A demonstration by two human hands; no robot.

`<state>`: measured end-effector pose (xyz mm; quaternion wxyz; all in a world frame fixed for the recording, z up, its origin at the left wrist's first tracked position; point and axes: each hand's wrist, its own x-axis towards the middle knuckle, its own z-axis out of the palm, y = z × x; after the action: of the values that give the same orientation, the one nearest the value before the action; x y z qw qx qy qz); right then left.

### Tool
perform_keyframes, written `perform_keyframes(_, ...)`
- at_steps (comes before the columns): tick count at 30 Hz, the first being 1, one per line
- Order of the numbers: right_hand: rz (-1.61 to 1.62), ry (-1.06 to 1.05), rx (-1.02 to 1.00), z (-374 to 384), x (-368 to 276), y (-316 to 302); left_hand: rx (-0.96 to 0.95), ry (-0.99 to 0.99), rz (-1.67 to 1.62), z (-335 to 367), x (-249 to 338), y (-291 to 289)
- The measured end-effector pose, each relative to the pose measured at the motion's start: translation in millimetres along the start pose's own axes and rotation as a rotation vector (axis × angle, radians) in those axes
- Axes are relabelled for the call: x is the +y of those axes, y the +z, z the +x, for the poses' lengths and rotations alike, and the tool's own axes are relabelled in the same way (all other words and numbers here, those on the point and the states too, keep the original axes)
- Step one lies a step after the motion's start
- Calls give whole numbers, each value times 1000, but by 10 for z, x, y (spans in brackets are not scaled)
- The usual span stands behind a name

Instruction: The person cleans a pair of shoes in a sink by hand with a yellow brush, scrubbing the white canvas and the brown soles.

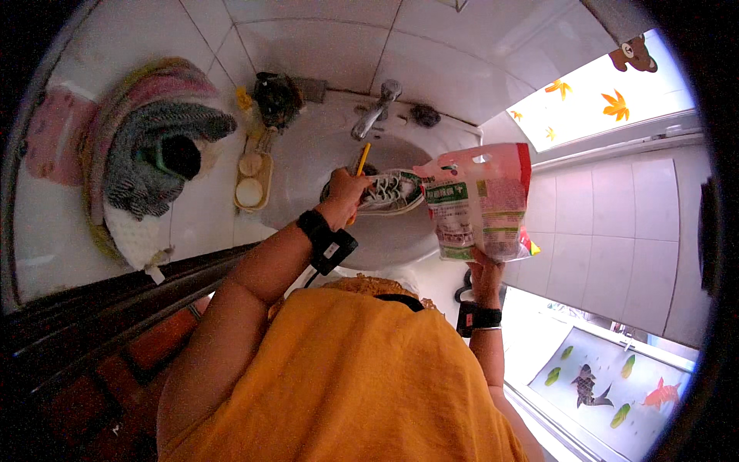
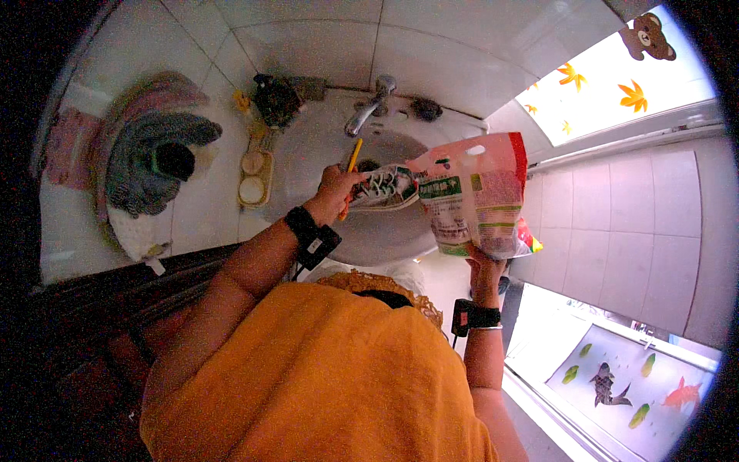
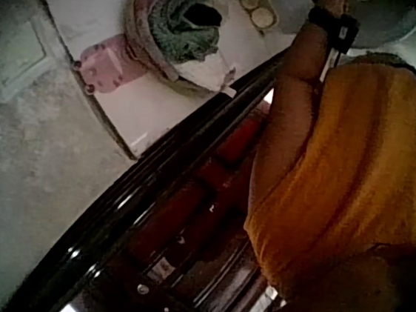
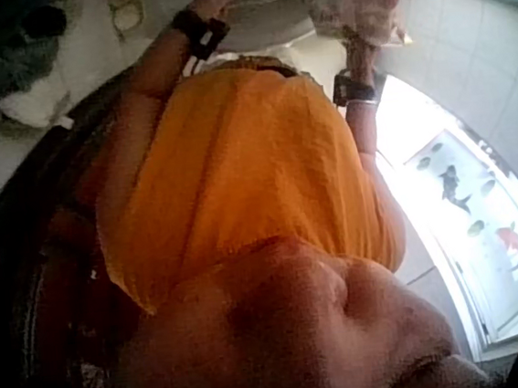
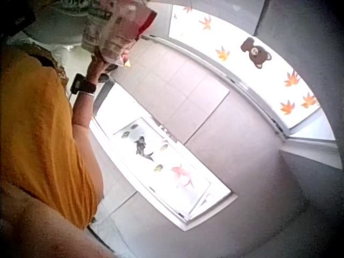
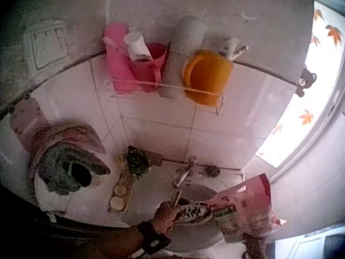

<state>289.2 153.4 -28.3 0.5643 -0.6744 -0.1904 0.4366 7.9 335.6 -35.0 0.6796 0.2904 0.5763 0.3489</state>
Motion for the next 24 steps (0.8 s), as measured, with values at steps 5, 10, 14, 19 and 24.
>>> perform_keyframes(5, 436, 119, -297, 96, 389, -104, -102, 22, 36, 166, -153, -16)
perform_keyframes(10, 787, 264, -539, 151, 566, 98, -55, 155, 167, 265, -369, -97)
perform_keyframes(14, 738, 248, -547, 177, 494, 230, 54, 45, 577, 373, -513, -108)
perform_keyframes(19, 693, 219, -495, 285, 481, 351, 240, 536, 893, 249, -536, -40)
perform_keyframes(24, 636, 126, -533, 269, 374, 461, -26, 722, 441, -531, 499, 229)
